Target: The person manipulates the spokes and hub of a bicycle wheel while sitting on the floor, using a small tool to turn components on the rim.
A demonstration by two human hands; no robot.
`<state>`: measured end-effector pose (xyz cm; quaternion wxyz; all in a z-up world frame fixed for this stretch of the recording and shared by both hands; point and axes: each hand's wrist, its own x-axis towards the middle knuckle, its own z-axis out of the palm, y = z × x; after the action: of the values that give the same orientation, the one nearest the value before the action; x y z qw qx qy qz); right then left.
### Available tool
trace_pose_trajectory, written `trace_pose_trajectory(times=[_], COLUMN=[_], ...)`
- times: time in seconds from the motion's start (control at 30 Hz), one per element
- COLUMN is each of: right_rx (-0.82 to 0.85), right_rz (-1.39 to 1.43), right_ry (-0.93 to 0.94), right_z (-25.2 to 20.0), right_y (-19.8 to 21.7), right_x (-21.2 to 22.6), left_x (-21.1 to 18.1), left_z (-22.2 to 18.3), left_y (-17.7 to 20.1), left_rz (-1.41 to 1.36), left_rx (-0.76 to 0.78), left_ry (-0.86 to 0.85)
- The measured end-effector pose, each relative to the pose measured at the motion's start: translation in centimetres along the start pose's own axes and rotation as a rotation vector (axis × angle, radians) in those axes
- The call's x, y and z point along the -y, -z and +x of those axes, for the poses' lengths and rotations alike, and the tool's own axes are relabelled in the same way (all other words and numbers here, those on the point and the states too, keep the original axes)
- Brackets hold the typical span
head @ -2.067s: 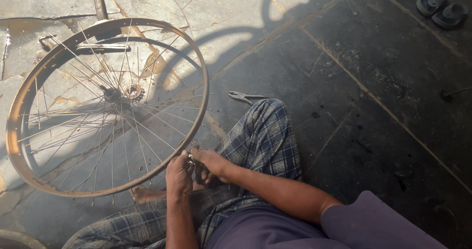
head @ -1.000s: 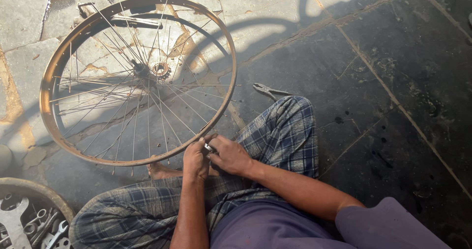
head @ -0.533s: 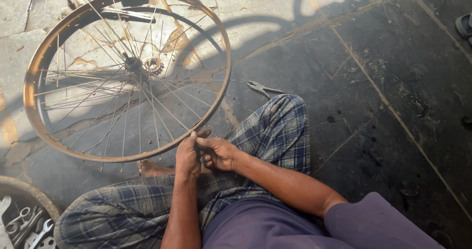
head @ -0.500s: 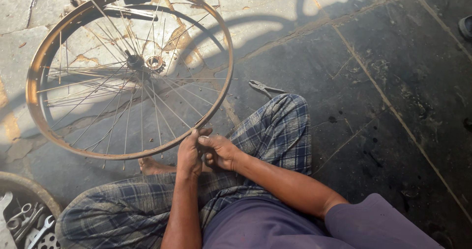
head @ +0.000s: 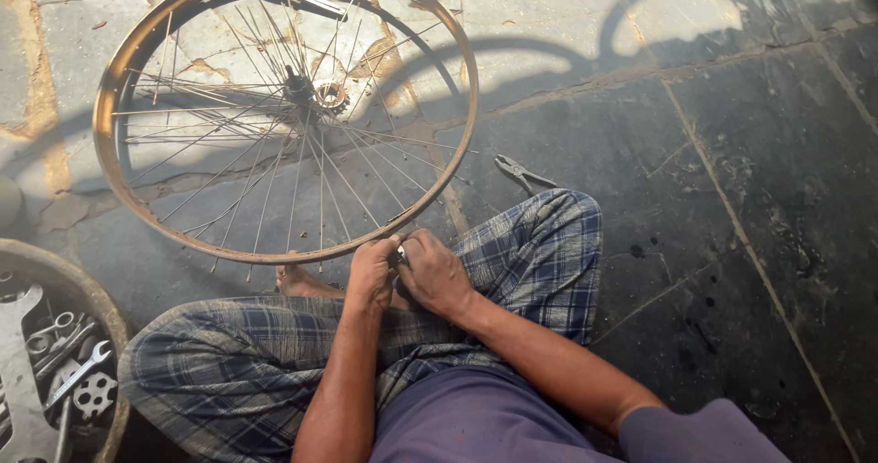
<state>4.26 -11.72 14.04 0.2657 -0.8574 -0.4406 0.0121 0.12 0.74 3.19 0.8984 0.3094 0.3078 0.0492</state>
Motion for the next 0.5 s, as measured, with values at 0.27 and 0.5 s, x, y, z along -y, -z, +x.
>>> trace_pose_trajectory(times=[0.27, 0.5], right_rx=[0.346, 0.577], right_rz=[1.481, 1.915], right_ry=[-1.057, -1.053], right_z=[-0.8, -0.7], right_y=[-2.4, -4.8], right_x=[-4.9, -5.6], left_x=[-1.8, -2.7], left_z=[-1.7, -2.3], left_y=[-1.9, -1.8], left_rz=[-0.001, 0.079], left_rx=[-0.021, 0.031], left_ry=[0.008, 0.082])
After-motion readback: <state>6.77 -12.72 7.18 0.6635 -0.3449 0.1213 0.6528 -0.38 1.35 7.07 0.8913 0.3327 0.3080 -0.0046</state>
